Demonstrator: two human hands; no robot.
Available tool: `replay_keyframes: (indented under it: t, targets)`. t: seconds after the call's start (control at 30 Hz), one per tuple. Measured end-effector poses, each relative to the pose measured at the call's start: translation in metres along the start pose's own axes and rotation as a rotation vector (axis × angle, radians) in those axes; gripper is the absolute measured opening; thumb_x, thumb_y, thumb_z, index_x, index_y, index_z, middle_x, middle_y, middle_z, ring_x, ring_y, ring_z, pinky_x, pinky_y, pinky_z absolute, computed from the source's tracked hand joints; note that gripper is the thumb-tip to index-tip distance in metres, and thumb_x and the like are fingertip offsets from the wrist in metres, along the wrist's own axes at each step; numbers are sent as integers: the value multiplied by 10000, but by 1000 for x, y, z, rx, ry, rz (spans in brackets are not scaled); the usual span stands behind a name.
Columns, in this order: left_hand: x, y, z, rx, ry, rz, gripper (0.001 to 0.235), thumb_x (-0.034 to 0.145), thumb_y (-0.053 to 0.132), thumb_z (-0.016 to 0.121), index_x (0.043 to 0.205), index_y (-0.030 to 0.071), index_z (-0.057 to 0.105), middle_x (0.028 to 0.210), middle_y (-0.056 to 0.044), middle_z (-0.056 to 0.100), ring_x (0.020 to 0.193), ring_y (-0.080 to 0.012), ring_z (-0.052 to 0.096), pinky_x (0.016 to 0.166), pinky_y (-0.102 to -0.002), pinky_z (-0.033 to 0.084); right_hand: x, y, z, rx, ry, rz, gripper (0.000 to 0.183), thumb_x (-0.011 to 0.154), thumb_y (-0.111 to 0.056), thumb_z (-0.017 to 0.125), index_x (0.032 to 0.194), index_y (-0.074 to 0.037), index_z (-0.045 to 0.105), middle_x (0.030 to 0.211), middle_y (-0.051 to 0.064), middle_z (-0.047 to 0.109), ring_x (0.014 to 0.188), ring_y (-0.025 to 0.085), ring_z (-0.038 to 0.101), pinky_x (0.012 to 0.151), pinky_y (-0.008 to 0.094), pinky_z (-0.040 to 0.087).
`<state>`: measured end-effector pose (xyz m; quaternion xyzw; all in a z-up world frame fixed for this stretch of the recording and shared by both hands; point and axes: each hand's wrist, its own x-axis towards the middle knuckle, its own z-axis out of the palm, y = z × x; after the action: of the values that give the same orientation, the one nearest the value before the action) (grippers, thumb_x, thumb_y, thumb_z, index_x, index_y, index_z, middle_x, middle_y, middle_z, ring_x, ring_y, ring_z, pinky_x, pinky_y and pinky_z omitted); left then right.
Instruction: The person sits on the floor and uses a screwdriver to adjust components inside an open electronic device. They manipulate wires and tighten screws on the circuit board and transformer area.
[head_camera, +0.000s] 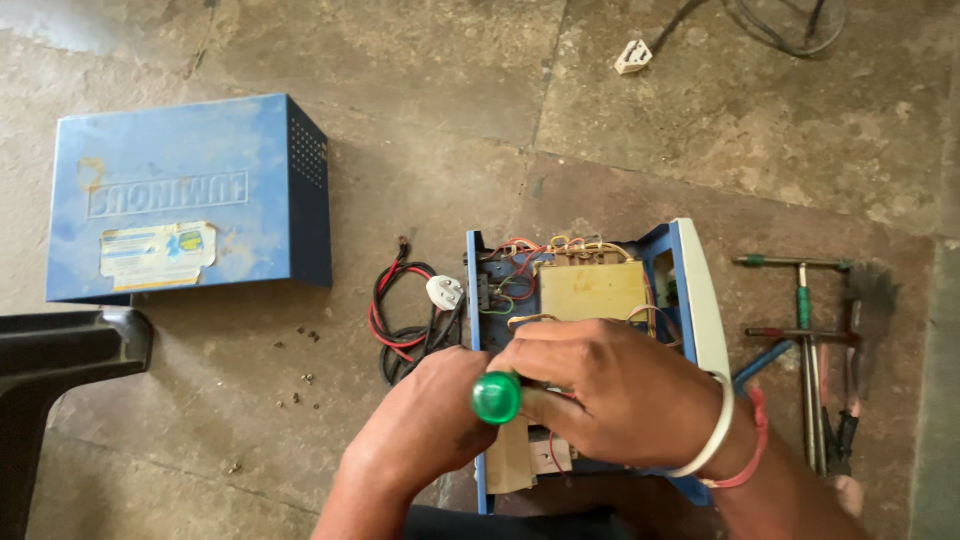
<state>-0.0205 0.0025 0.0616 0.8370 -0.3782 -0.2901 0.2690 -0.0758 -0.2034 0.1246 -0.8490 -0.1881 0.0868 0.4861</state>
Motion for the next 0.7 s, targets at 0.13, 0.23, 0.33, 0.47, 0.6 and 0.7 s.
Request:
replay_keyframes:
  t: [0.13, 0.23, 0.33, 0.47, 0.6, 0.7]
  targets:
    - [1, -1, 1, 53, -24, 3, 155, 774, 163, 700, 729, 23, 649, 776, -216, 670, 837, -434, 634, 742, -532, 499, 0, -4, -3, 21, -35, 11, 188, 972, -247, 645, 1038, -83, 707, 880, 98, 654, 820, 311, 668, 720, 381, 532]
    - [-2, -1, 0, 39, 13, 41, 170, 772, 173, 709, 727, 22, 645, 764, -211, 667, 820, -431, 632, 728, -534, 496, 0, -6, -1, 17, -53, -3, 166, 966, -235, 659, 1024, -87, 707, 886, 97, 633, 818, 299, 661, 721, 376, 528]
    - [-4, 0, 2, 20, 61, 76, 149, 771, 163, 707, 731, 32, 649, 762, -194, 668, 811, -420, 641, 724, -531, 498, 3, -8, 0, 12, -63, 24, 168, 942, -236, 681, 1021, -92, 713, 910, 85, 648, 838, 285, 672, 731, 365, 532]
    - [-3, 0, 3, -2, 84, 123, 100, 753, 130, 713, 797, 54, 666, 777, -177, 671, 820, -412, 649, 726, -522, 502, 8, -21, 0, -32, 11, 21, 277, 871, -282, 722, 1066, -87, 703, 976, 70, 679, 912, 257, 703, 785, 341, 554]
    - [-3, -2, 6, -95, 87, -65, 146, 748, 66, 675, 889, 102, 691, 862, -152, 703, 863, -369, 690, 721, -474, 537, 7, -52, -2, 17, 241, -220, 533, 945, -373, 712, 1239, 45, 559, 1146, 158, 649, 1055, 316, 677, 895, 387, 527]
    - [-9, -4, 11, -81, 192, 227, 202, 701, 53, 659, 900, 77, 677, 806, -142, 699, 842, -375, 680, 732, -475, 523, 8, -66, 14, 368, 233, -295, 399, 1128, -349, 477, 1287, 14, 532, 1213, 144, 654, 1184, 300, 680, 1061, 419, 516]
